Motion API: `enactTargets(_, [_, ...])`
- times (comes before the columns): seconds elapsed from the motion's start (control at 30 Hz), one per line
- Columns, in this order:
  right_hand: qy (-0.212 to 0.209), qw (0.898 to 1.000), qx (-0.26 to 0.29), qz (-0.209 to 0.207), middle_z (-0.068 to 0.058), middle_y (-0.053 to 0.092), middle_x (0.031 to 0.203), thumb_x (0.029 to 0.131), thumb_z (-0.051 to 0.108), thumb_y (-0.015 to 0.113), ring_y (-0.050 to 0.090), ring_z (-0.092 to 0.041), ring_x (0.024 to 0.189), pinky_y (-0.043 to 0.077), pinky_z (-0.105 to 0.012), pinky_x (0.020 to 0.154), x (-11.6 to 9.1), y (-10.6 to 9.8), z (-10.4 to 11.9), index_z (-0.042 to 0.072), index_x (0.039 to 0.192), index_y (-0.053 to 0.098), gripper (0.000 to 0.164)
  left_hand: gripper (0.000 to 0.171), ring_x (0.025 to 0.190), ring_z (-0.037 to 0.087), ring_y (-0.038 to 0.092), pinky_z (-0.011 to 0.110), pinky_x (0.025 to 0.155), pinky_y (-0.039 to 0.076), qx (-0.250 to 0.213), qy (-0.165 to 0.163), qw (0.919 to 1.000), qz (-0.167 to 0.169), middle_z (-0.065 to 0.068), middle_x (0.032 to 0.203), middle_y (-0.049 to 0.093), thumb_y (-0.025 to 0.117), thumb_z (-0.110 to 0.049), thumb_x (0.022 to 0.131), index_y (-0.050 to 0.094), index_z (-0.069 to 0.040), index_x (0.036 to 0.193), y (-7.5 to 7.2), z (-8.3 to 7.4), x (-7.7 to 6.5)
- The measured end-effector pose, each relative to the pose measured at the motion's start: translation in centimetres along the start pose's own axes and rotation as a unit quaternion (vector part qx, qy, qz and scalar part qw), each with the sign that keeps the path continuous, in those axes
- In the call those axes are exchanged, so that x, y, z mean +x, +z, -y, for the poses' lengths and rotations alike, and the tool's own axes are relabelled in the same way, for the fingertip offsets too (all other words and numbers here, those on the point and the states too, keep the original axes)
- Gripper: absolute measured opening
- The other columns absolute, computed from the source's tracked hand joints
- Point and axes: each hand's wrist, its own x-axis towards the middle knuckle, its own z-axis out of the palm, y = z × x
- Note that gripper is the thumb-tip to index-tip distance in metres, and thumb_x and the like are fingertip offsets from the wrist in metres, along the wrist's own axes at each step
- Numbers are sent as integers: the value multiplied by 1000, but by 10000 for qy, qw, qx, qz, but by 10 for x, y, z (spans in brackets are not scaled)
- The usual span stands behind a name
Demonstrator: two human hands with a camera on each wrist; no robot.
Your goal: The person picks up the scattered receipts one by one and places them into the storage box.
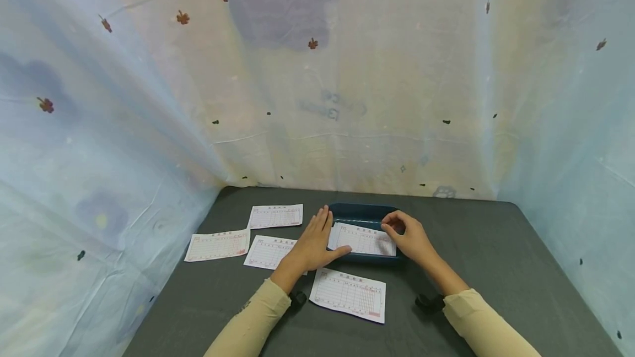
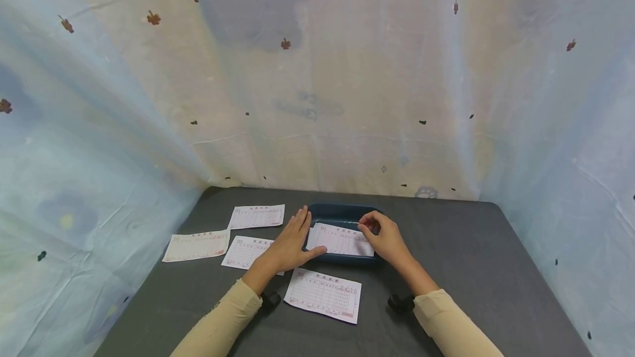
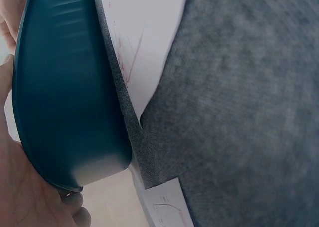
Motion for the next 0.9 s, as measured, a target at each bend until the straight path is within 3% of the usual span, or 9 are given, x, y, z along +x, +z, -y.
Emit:
enactTargets(0.33, [-157,9996,173,-185,1,70,94,99,10,79,62,-11,80,54,-29,72,-20,-9,10,10,107,74,10,118,167,30,0,49,135,10,16,76,10000,-24,14,180,-3,47,-84,98,8,-1,172,0,2,1])
enactTargets(0.63, [116,9998,61,-170,3,66,92,100,14,79,57,-11,80,50,-29,71,-42,-14,16,11,110,74,12,117,167,32,2,52,134,13,44,165,9998,-52,17,180,-2,46,-84,98,9,1,171,0,3,0])
enactTargets(0.9, [15,9996,-39,-290,4,68,94,98,9,81,58,-9,84,56,-38,75,-59,-17,23,7,111,74,15,118,167,31,1,52,134,12,42,136,9999,-20,16,180,-3,46,-84,98,8,1,171,0,3,0])
